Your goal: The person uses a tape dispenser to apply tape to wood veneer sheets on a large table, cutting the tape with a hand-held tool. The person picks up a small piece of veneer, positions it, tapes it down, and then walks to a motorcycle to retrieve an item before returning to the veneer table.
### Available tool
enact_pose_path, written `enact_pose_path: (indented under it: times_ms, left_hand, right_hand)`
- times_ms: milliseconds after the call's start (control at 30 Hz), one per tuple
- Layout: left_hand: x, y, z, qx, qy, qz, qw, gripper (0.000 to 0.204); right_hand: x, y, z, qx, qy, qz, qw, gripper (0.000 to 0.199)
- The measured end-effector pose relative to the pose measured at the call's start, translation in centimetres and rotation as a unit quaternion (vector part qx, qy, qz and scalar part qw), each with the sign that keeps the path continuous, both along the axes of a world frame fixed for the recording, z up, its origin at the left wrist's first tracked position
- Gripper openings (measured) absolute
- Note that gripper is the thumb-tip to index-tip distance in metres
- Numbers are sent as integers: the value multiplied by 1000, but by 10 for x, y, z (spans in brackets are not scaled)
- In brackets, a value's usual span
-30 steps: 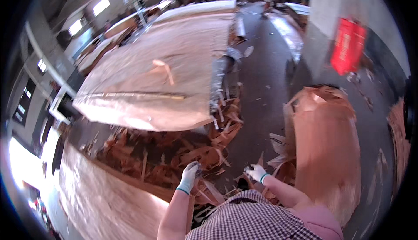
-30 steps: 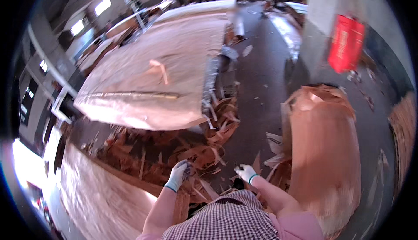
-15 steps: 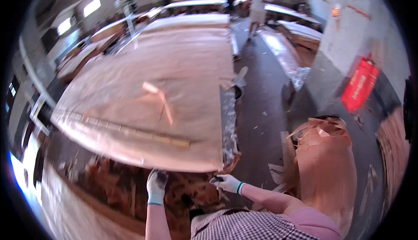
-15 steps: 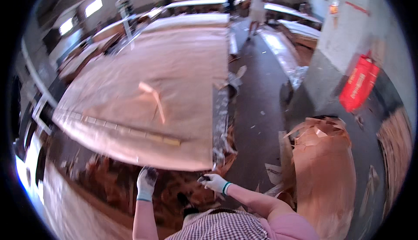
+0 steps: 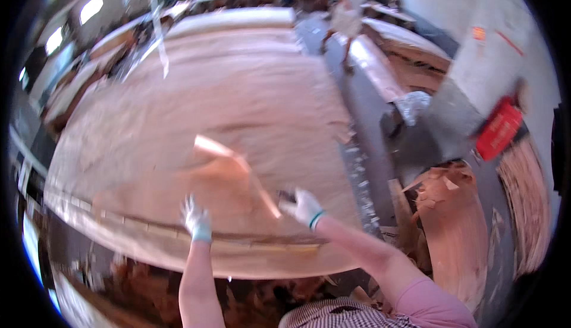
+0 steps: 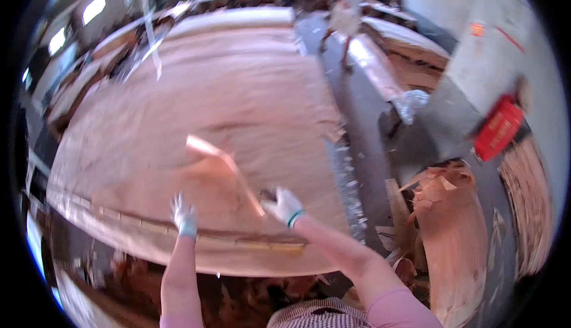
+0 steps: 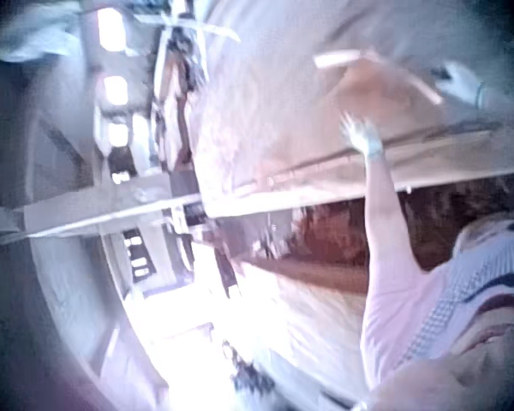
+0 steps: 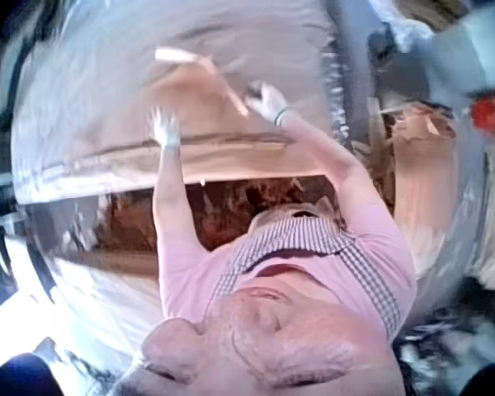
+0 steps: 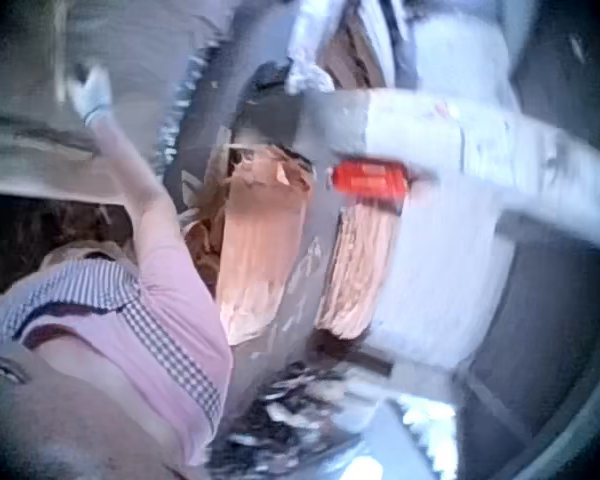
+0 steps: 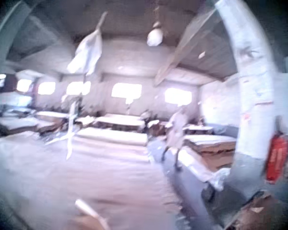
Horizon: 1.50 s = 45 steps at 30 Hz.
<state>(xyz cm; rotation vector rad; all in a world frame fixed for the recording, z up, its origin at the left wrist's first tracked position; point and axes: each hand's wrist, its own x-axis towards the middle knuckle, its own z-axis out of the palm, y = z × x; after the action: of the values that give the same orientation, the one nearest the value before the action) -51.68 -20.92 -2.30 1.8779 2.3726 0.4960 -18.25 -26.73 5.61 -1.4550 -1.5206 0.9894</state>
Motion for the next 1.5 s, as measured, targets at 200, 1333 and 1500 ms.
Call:
enact_pose_path:
  times_ms: [200,1333,1500]
  left_hand:
    - [2,21,-30,-4,117,78,990,58]
    - [3,24,-23,4,61,75,995,60]
    - [-35,14,-33,60,-289,20,955,54]
  right_hand:
    - [-46,128,-39,-38,-323,-3,946,94]
    - [-177,170,-10,14,-437,125,891,19]
    - [-187,134,40,45,-375,47,925,14]
